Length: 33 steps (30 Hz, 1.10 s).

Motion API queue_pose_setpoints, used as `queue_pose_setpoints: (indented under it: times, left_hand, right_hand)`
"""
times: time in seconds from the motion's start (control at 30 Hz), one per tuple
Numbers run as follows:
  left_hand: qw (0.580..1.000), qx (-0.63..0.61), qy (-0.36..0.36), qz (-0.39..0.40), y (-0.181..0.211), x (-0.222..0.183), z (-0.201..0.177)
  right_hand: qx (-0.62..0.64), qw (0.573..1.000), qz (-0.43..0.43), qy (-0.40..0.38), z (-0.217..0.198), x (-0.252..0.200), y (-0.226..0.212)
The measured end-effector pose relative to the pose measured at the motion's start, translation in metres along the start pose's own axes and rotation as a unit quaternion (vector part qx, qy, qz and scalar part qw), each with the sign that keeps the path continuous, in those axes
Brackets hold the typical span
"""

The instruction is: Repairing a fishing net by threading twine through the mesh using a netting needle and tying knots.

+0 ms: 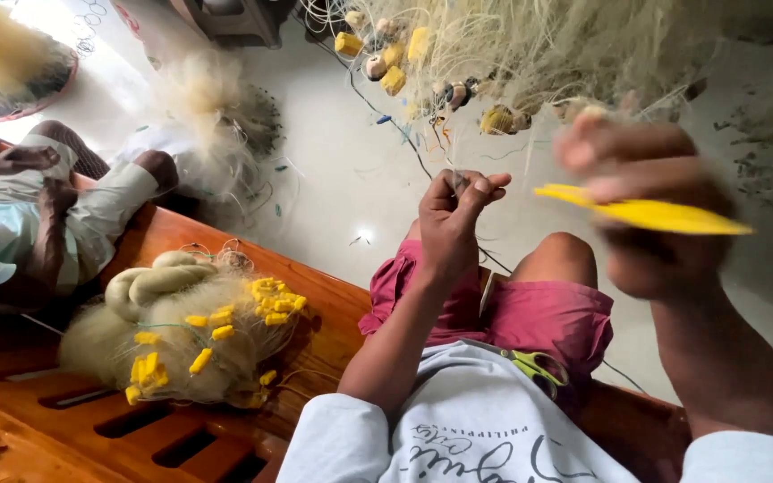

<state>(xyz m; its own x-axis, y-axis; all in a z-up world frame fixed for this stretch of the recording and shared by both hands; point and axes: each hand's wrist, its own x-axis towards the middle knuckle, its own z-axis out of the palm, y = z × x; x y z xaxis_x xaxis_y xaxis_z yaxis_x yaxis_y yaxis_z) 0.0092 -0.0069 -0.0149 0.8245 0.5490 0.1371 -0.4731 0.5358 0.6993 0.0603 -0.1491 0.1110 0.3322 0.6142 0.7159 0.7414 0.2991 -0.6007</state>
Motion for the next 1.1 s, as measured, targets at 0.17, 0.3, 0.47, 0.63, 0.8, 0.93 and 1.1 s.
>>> queue_pose_setpoints:
  times: [0.17,0.3,0.47,0.63,0.8,0.93,1.1]
  left_hand:
    - [0.999,0.031,-0.01,0.016,0.007,-0.003,-0.001]
    - [0.999,0.01,-0.006,0.038,0.004,-0.004,-0.003]
    - [0.997,0.015,-0.029,0.07,0.007,-0.004,-0.001]
    - [0.998,0.01,-0.004,0.061,0.012,-0.005,0.003]
    - [0.998,-0.015,0.002,0.054,0.01,-0.006,0.005]
    - [0.997,-0.052,0.014,0.06,0.008,-0.005,0.008]
    - [0.997,-0.038,-0.005,0.07,0.013,-0.002,0.01]
  right_hand:
    - [-0.195,0.977,0.076,0.049,-0.004,0.007,-0.034]
    - [-0.44,0.856,0.178,-0.205,-0.012,-0.002,-0.01]
    - [-0.457,0.712,0.368,-0.385,-0.005,0.004,-0.001]
    - [-0.248,0.881,0.304,-0.263,-0.009,0.01,-0.015]
    - [-0.116,0.942,0.289,-0.128,-0.001,0.035,-0.03]
    - [-0.137,0.934,0.324,-0.054,0.006,0.046,-0.026]
    - [-0.112,0.959,0.257,-0.026,0.011,0.053,-0.016]
